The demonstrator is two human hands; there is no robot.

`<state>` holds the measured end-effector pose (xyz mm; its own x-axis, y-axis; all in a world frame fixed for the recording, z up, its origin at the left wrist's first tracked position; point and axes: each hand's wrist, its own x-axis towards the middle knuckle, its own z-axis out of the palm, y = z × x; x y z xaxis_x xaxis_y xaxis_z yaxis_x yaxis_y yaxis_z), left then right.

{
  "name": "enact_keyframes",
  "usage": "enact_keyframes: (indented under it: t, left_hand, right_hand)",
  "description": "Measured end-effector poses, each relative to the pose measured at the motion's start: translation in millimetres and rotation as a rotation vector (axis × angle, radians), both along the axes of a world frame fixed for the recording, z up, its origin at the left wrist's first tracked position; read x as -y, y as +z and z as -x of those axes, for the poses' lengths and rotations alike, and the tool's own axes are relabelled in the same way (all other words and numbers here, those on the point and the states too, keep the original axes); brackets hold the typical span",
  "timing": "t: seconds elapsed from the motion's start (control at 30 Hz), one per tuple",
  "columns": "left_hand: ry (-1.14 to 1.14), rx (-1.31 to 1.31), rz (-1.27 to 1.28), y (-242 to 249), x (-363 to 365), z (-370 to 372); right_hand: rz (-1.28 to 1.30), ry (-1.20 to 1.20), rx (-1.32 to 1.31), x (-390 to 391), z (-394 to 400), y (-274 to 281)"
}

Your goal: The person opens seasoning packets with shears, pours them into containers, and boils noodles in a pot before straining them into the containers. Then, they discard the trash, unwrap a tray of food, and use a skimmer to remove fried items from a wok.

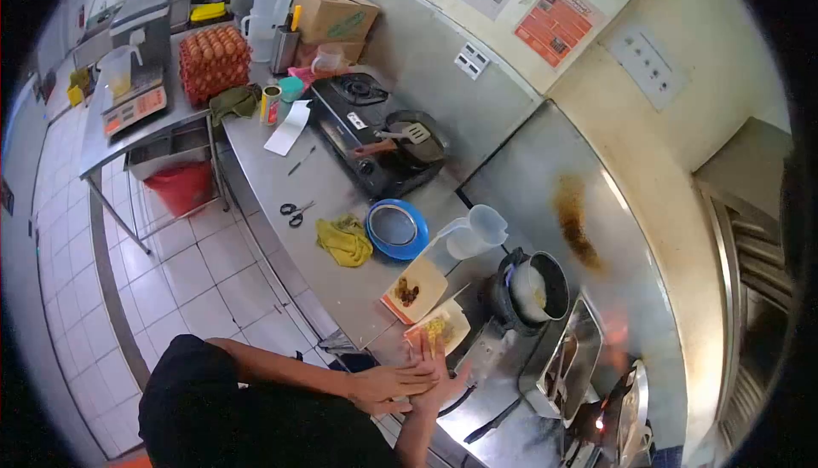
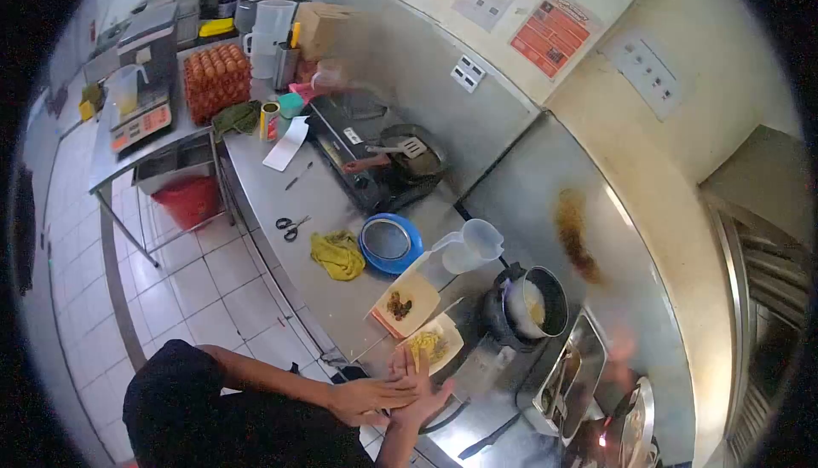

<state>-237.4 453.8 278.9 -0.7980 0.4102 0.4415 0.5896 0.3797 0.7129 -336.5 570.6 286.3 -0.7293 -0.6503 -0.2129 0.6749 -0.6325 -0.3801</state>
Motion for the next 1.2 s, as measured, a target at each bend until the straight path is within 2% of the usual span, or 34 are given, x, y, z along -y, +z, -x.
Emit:
enact_keyframes:
  t: [0.07, 0.1, 0.17, 0.2, 0.23, 0.3, 0.4, 0.5, 0.57, 0.63, 0.7, 0.77, 0.83, 0.93, 1.0, 1.03, 1.1, 1.2]
  left_hand:
    - [0.021, -0.018, -0.03, -2, -1, 10]
    - [0.054, -0.029, -0.062, -6, -3, 12]
    - [0.102, -0.034, -0.027, -30, -11, 19]
    - [0.165, -0.051, 0.02, -37, -8, 22]
    - [0.159, -0.052, 0.02, -30, -3, 18]
    - [0.018, -0.006, -0.122, -9, 8, 4]
    - [-0.084, 0.06, -0.138, -4, 13, -6]
    - [-0.189, 0.106, -0.23, -2, 17, -19]
    - [-0.187, 0.108, -0.237, 3, 19, -25]
    - [-0.187, 0.117, -0.245, 3, 19, -28]
    - [-0.152, 0.128, -0.301, -5, 15, -22]
    - [-0.127, 0.133, -0.284, -14, 15, -19]
    - [-0.1, 0.137, -0.264, -28, 14, -17]
    - [-0.066, 0.129, -0.17, -31, 11, -17]
    - [-0.184, 0.218, -0.357, -23, 5, -25]
    - [-0.239, 0.251, -0.351, -22, 2, -28]
    - [-0.396, 0.366, -0.432, -19, -2, -25]
    - [-0.355, 0.37, -0.263, -13, -8, -20]
  right_hand:
    - [-0.07, -0.088, -0.066, 5, -8, -13]
    - [-0.077, -0.098, -0.058, 23, -27, 3]
    - [-0.606, -0.448, 0.015, 71, -61, 58]
    - [-0.602, -0.456, 0.014, 66, -58, 44]
    - [-0.482, -0.35, -0.046, 47, -51, 13]
    - [-0.24, -0.132, -0.166, 18, -35, -29]
    - [-0.21, -0.237, -0.099, 15, -32, -9]
    - [-0.186, -0.243, -0.107, -3, -19, -3]
    - [-0.201, -0.254, -0.109, -4, -20, -4]
    - [-0.203, -0.265, 0.002, 6, -30, 5]
    - [-0.252, -0.231, -0.071, 13, -37, -10]
    - [-0.298, -0.193, -0.144, 25, -51, -21]
    - [-0.434, -0.243, -0.068, 37, -66, -26]
    - [-0.407, -0.177, -0.027, 28, -67, -31]
    - [-0.424, -0.283, -0.018, 17, -58, -24]
    - [-0.453, -0.389, -0.009, 4, -57, -16]
    - [-0.283, -0.456, 0.072, -28, -44, -14]
    - [-0.449, -0.614, 0.015, -70, -39, -26]
